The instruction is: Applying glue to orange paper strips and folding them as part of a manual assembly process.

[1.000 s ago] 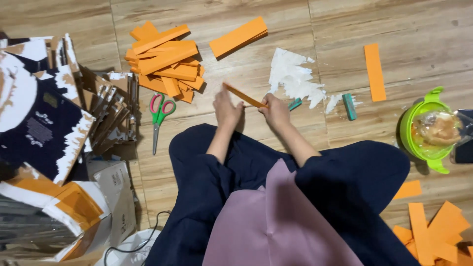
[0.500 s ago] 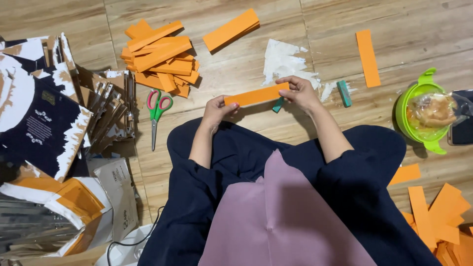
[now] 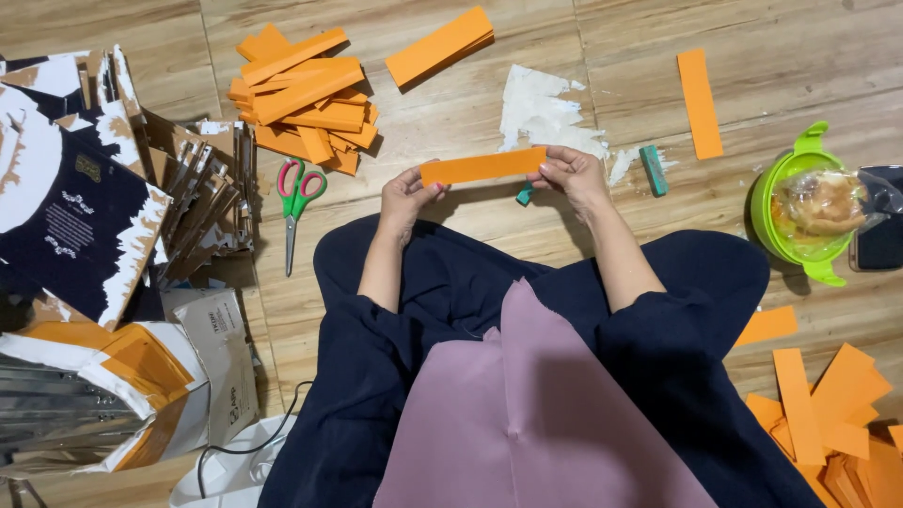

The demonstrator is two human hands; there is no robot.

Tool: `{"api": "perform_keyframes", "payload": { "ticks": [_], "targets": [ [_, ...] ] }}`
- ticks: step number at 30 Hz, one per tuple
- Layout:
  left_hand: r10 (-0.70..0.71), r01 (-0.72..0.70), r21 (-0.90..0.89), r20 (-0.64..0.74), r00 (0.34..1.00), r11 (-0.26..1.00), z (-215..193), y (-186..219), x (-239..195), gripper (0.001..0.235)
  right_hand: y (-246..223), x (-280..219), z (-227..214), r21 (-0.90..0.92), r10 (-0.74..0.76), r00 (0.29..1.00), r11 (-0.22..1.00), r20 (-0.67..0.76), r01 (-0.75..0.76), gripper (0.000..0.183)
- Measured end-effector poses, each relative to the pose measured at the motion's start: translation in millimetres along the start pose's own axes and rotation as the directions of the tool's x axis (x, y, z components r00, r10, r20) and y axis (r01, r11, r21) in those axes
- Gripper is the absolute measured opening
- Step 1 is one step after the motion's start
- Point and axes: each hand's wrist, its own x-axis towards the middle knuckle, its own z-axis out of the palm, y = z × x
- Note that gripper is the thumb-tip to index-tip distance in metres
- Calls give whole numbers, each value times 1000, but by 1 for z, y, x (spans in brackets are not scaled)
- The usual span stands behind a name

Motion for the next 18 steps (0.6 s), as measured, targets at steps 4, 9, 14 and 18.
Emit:
{"api": "perform_keyframes", "payload": {
  "ticks": [4, 9, 14, 18],
  "targets": [
    [-5, 6, -20, 15, 1000, 1000, 6, 9, -4, 42, 4, 2, -3, 1, 4, 1000, 1000, -5, -4, 30],
    [-8, 8, -13, 32, 999, 1000, 7, 12, -4, 46, 6, 4, -6, 16, 12, 1000, 1000, -9, -12, 30],
    [-2, 4, -24, 57, 998, 1000, 7, 15, -5, 47, 6, 6, -7, 42, 23, 999, 999, -32, -22, 31],
    [-1, 4, -35, 75, 997, 999, 8, 16, -6, 50, 8, 7, -7, 54, 28, 999, 998, -41, -25, 31]
  ]
}}
